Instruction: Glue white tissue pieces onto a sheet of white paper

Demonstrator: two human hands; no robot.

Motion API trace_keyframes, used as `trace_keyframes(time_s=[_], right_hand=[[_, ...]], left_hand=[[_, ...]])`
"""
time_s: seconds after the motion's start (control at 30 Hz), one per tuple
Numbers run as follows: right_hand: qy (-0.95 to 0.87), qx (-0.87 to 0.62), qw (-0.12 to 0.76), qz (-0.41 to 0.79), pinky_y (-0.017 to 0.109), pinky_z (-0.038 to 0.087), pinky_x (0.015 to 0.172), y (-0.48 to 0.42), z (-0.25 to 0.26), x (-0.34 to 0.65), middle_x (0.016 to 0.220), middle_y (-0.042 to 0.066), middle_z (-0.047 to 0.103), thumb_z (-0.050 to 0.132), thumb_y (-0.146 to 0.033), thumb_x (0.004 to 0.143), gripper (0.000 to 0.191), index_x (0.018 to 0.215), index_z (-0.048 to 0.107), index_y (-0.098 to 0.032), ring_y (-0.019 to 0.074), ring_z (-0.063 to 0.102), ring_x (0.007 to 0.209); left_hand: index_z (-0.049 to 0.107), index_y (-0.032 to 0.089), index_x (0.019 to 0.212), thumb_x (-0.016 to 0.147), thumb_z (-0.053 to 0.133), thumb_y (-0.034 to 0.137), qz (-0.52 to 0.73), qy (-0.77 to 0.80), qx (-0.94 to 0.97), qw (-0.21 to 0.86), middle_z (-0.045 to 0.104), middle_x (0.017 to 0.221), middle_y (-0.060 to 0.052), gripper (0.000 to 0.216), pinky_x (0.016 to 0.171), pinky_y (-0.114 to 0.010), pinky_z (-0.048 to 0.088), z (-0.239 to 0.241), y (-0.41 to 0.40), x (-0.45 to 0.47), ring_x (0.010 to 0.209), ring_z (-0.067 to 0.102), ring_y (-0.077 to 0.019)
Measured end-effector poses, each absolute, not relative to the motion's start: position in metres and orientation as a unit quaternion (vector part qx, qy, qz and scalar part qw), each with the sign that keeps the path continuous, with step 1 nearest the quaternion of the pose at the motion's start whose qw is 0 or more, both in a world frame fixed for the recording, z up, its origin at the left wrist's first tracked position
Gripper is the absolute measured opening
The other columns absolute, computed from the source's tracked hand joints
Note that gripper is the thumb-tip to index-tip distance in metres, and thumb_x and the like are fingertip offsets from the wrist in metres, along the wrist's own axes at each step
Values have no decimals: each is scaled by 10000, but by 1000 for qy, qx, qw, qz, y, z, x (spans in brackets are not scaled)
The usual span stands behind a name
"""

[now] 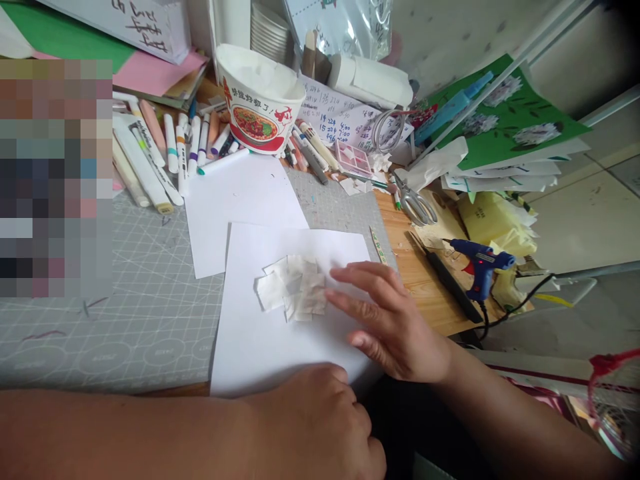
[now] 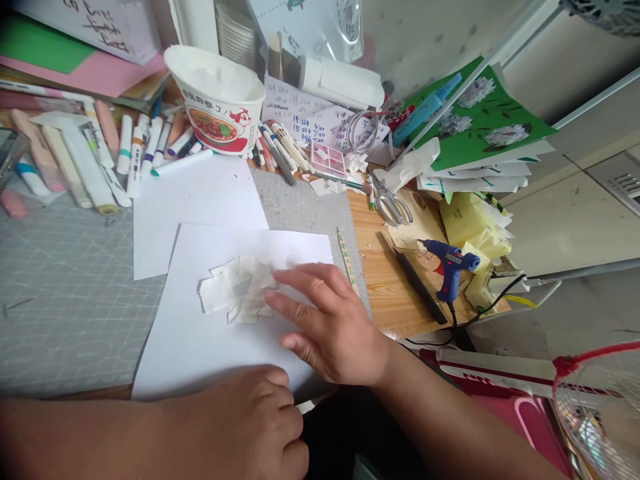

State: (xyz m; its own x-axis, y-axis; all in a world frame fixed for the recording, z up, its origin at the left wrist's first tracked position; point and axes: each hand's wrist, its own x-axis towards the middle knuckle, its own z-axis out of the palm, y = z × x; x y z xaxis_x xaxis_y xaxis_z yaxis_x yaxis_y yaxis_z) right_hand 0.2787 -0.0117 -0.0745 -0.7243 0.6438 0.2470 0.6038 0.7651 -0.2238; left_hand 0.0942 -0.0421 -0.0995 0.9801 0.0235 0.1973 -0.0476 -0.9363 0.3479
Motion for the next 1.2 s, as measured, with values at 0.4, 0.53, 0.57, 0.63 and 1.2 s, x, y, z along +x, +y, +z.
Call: trace_keyframes(time_s=[0.4,0.53,0.57,0.63,1.2], right_hand=[[-921,-390,22,16,727,181,1074,-16,-88,271,1607,79,222,274,-728,885,736,1470,384,-295,421,28,1468],[-916,-395,46,48,728,181,1069,-13,-86,278,1622,129,126,207,-732,892,787,1504,319,-250,433,12,1467],[-915,-399,45,46,732,179,1066,-13,-86,279,1622,136,118,211,-738,887,801,1506,315,-242,438,10,1465],[-912,-407,30,34,751,182,1050,-13,-87,280,1624,126,112,252,-767,859,819,1503,321,-267,454,11,1460],[-925,-377,-11,42,749,160,1067,-14,-84,267,1622,79,160,238,-801,821,841,1500,317,-312,429,0,1470]], left_hand=[[601,202,722,765,682,215,123,14,982,142,674,645,-6,93,552,-358,475,-104,-45,95,515,575,-189],[603,191,715,785,675,231,121,-7,979,164,675,639,-11,108,547,-338,477,-104,-43,95,472,544,-169],[603,190,711,785,679,235,123,-8,978,166,675,636,-13,115,545,-331,475,-104,-43,95,463,535,-165],[598,191,694,781,686,241,131,-5,978,165,670,621,-12,134,537,-326,471,-104,-43,96,449,520,-162],[612,196,701,751,670,209,84,7,983,161,678,640,-17,77,438,-331,413,-98,-44,95,492,582,-193]])
